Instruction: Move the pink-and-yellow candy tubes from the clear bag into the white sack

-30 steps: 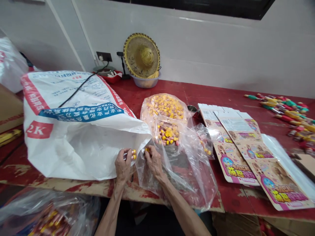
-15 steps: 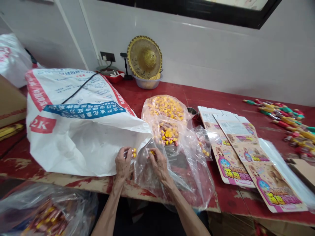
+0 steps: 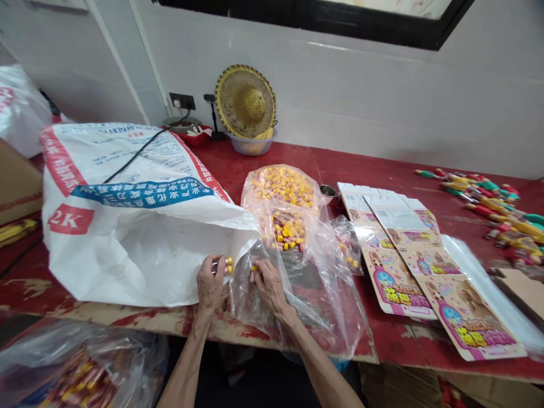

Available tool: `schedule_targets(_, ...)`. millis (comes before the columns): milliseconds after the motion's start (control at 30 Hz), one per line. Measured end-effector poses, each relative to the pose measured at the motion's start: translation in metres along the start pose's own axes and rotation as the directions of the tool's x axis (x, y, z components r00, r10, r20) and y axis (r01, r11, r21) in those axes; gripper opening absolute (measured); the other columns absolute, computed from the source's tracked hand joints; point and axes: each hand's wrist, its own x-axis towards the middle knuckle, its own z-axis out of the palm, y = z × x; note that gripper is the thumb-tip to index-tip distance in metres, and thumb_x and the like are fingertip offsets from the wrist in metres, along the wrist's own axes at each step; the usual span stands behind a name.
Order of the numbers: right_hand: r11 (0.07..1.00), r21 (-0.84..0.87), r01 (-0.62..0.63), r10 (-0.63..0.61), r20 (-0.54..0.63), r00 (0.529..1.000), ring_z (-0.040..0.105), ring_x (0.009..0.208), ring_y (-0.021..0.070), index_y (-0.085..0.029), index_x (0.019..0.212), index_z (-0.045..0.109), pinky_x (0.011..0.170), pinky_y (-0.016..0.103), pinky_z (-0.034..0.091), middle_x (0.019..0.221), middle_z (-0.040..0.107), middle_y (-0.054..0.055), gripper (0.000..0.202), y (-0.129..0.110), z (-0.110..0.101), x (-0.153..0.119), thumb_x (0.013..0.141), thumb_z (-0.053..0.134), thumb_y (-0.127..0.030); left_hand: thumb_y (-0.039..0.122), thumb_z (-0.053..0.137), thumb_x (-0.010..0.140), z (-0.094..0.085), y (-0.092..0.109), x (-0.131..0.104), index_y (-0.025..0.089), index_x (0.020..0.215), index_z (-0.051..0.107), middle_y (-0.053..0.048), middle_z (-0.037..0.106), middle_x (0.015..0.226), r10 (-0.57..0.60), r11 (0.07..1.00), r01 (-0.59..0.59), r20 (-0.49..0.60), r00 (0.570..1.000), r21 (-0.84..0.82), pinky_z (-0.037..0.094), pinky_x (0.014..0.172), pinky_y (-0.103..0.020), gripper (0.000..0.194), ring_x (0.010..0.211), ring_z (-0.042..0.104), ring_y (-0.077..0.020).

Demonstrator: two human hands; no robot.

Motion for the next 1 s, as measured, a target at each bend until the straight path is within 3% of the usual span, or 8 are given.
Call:
schedule_targets(100, 1.0, 0.002, 0.011, -0.011, 0.003, 1.0, 0.066, 0.09, 0.0233, -0.023, 0.106, 0.069, 0.085, 0.037, 0.051, 0.099, 0.069, 0.006, 0.025, -0.005, -0.003, 0.001, 0.099, 0.046, -0.021, 0.056, 0.058, 0.088, 0.0, 0.001, -0.001, 0.023, 0.088, 0.067, -0.007, 0.077, 0.086, 0.003, 1.0, -0.003, -0.005, 1.0, 0.018, 0.063, 0.065, -0.032, 0.035, 0.074, 0.075, -0.0229)
schedule_targets(200, 0.999, 0.033, 0.031, -0.029, -0.038, 0.999, 0.067, 0.089, 0.0223, -0.023, 0.112, 0.069, 0.083, 0.035, 0.053, 0.099, 0.069, 0.006, 0.028, -0.014, -0.009, -0.002, 0.101, 0.044, -0.02, 0.057, 0.057, 0.09, -0.001, 0.001, -0.001, 0.023, 0.088, 0.067, -0.008, 0.077, 0.087, 0.018, 0.998, -0.018, -0.004, 1.0, 0.053, 0.063, 0.068, -0.033, 0.036, 0.076, 0.075, -0.0232)
schedule_targets(333, 0.996, -0.027, 0.087, -0.089, -0.131, 0.987, 0.068, 0.106, 0.0228, -0.024, 0.12, 0.07, 0.091, 0.034, 0.054, 0.111, 0.071, 0.008, 0.034, -0.016, -0.02, -0.014, 0.104, 0.04, -0.017, 0.057, 0.056, 0.089, 0.0, -0.001, 0.0, 0.022, 0.088, 0.067, -0.008, 0.077, 0.086, 0.021, 0.998, -0.02, -0.007, 1.0, 0.067, 0.062, 0.068, -0.033, 0.036, 0.076, 0.075, -0.0233)
schedule_targets(500, 0.983, -0.126, 0.13, -0.144, -0.104, 0.984, 0.067, 0.087, 0.0203, -0.023, 0.107, 0.071, 0.077, 0.03, 0.052, 0.096, 0.069, 0.005, 0.031, 0.0, -0.028, -0.021, 0.106, 0.041, -0.015, 0.058, 0.055, 0.089, -0.001, -0.005, 0.002, 0.022, 0.089, 0.068, -0.008, 0.078, 0.088, 0.039, 0.993, -0.037, -0.019, 0.999, 0.108, 0.062, 0.072, -0.035, 0.037, 0.079, 0.075, -0.0241)
schedule_targets(600, 0.982, -0.126, 0.139, -0.156, -0.132, 0.979, 0.068, 0.088, 0.0206, -0.023, 0.108, 0.071, 0.077, 0.03, 0.052, 0.095, 0.069, 0.005, 0.031, -0.001, -0.03, -0.023, 0.107, 0.04, -0.015, 0.058, 0.055, 0.089, -0.002, -0.008, 0.003, 0.023, 0.088, 0.068, -0.008, 0.078, 0.089, 0.054, 0.989, -0.051, -0.021, 0.998, 0.141, 0.062, 0.077, -0.037, 0.038, 0.08, 0.075, -0.0245)
schedule_targets(833, 0.989, -0.113, 0.099, -0.118, -0.181, 0.976, 0.07, 0.099, 0.0218, -0.024, 0.12, 0.069, 0.086, 0.031, 0.054, 0.107, 0.073, 0.006, 0.032, -0.014, -0.04, -0.042, 0.107, 0.041, -0.015, 0.06, 0.055, 0.089, -0.002, -0.01, 0.003, 0.022, 0.089, 0.069, -0.007, 0.078, 0.089, 0.047, 0.989, -0.043, -0.026, 0.999, 0.144, 0.061, 0.076, -0.036, 0.04, 0.081, 0.075, -0.0246)
schedule_targets(1000, 0.982, -0.183, 0.036, -0.063, -0.142, 0.988, 0.065, 0.087, 0.0208, -0.024, 0.106, 0.068, 0.078, 0.031, 0.051, 0.097, 0.068, 0.003, 0.027, -0.004, -0.043, -0.049, 0.107, 0.043, -0.016, 0.059, 0.056, 0.089, -0.001, -0.008, 0.003, 0.022, 0.088, 0.069, -0.007, 0.078, 0.087, 0.05, 0.988, -0.045, -0.027, 0.998, 0.147, 0.061, 0.073, -0.035, 0.04, 0.078, 0.075, -0.0236)
